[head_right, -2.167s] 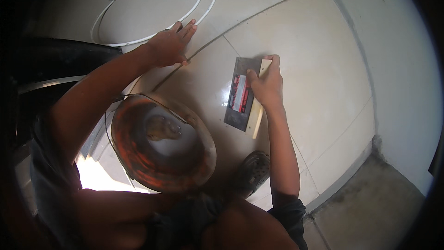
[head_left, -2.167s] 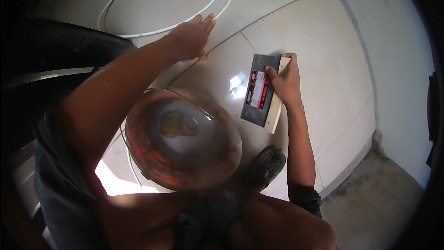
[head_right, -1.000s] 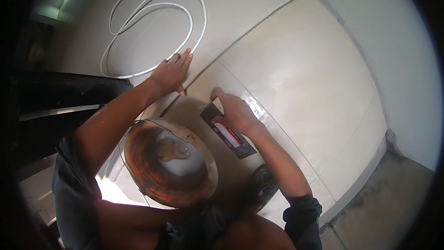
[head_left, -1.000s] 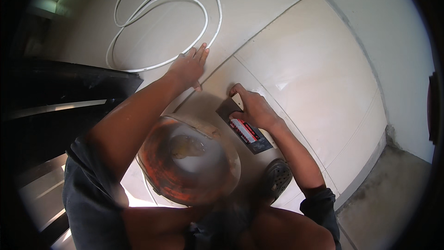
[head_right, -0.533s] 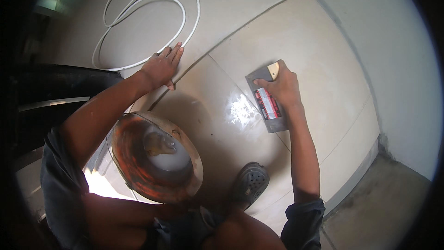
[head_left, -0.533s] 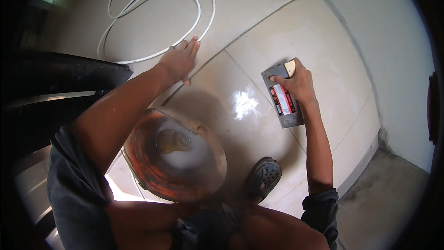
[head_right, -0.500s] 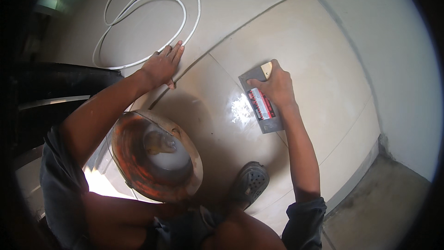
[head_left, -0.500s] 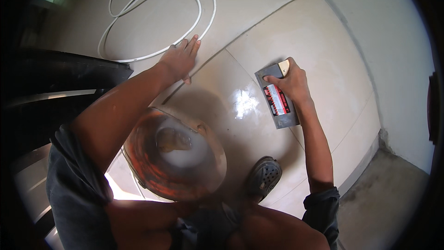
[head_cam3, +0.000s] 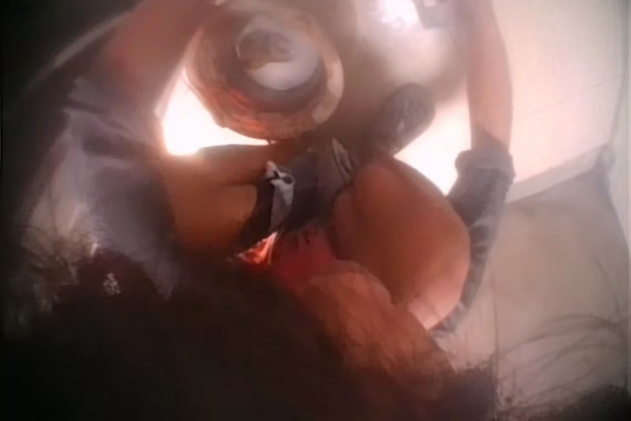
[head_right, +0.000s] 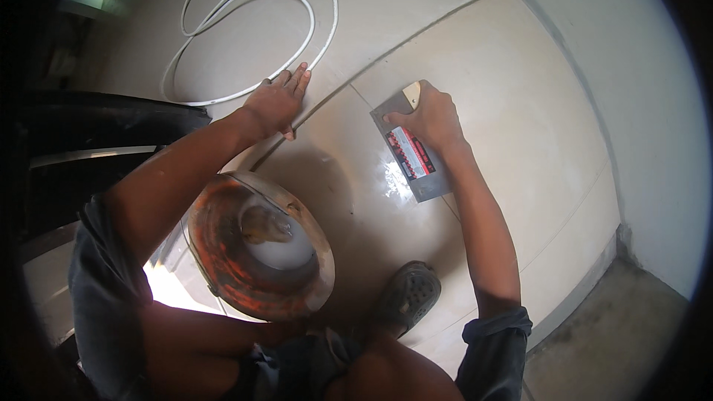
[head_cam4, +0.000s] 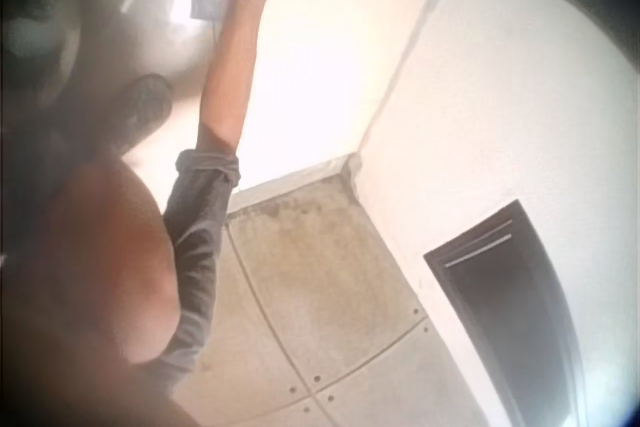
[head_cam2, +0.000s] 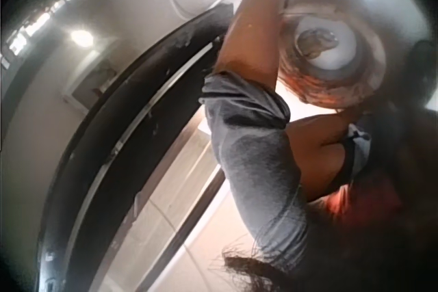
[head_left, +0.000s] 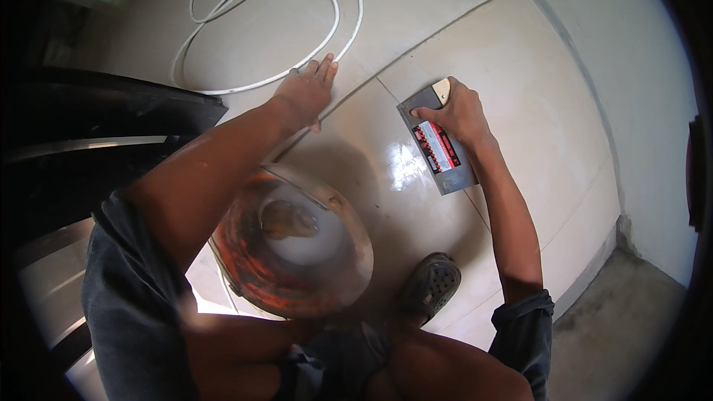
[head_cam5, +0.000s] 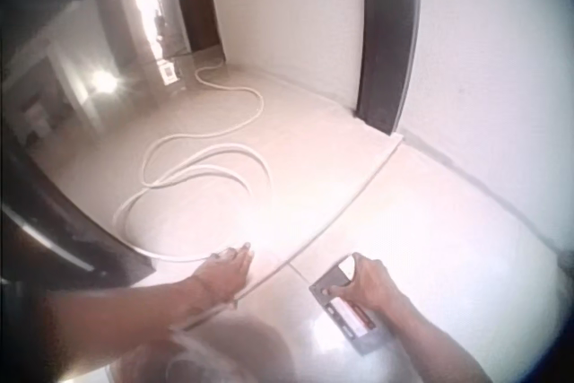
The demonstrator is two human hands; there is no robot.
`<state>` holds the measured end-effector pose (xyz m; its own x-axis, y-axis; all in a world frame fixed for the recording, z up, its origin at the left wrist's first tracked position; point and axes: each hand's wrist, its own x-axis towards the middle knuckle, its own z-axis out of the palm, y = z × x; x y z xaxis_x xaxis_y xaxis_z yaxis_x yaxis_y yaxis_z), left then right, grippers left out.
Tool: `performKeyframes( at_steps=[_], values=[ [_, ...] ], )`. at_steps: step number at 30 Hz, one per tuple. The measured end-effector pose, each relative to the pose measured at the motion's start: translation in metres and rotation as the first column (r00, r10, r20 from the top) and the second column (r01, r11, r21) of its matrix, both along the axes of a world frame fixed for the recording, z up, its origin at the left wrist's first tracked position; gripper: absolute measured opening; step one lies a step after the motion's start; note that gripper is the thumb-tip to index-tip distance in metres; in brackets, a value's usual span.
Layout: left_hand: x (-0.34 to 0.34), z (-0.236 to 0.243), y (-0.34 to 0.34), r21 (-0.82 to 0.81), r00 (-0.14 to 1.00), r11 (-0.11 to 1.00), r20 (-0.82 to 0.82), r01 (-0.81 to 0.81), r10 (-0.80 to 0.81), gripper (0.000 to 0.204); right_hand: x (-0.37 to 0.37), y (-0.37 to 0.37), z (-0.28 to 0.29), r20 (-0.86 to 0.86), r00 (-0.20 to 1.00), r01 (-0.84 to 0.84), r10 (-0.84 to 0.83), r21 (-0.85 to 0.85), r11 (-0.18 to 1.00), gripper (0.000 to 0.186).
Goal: The person kneels on a tiled floor and uses a sanding block to sand the surface. They move a white cable aside to reach the area and continue sanding different sections of the floor.
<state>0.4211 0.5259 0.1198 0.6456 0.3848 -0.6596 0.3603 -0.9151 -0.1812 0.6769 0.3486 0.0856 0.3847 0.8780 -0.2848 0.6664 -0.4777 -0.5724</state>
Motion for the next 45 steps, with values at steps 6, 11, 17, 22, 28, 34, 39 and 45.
performKeyframes(
  at_steps=[6,11,17,22,28,34,39,45],
  values=[
    [0.002,0.004,-0.001,-0.009,1.000,1.000,-0.002,-0.006,0.006,0.135,0.022,0.014,0.008,-0.143,0.987,0.072,-0.076,-0.028,0.997,0.065],
    [0.001,0.002,-0.001,-0.004,1.000,1.000,0.001,-0.003,0.003,0.133,0.021,0.019,0.014,-0.080,0.994,0.069,-0.075,-0.084,0.994,0.063],
    [0.003,0.007,0.000,-0.041,0.999,0.998,-0.005,-0.037,0.037,0.133,0.024,0.014,0.008,-0.064,0.997,0.043,-0.048,-0.070,0.997,0.065],
    [0.003,0.005,-0.002,0.019,1.000,1.000,-0.021,0.013,-0.012,0.133,0.019,0.011,0.000,0.023,1.000,0.004,-0.005,0.035,0.999,0.063],
    [0.002,0.001,-0.003,0.017,0.999,1.000,-0.033,0.013,-0.012,0.135,0.026,0.018,0.002,-0.100,0.992,0.073,-0.072,0.011,0.997,0.069],
    [0.008,0.007,-0.002,-0.019,1.000,1.000,-0.019,-0.008,0.008,0.137,0.054,0.037,0.012,-0.300,0.897,0.315,-0.326,-0.085,0.945,0.062],
    [0.001,0.000,0.001,-0.064,0.998,0.996,0.011,-0.058,0.059,0.136,0.013,0.057,-0.021,0.009,0.992,0.123,-0.123,-0.008,0.992,0.071],
    [0.000,-0.003,0.001,-0.065,0.998,0.996,0.017,-0.063,0.064,0.138,0.001,0.053,-0.011,-0.096,0.978,0.188,-0.187,-0.005,0.982,0.067]
  ],
)
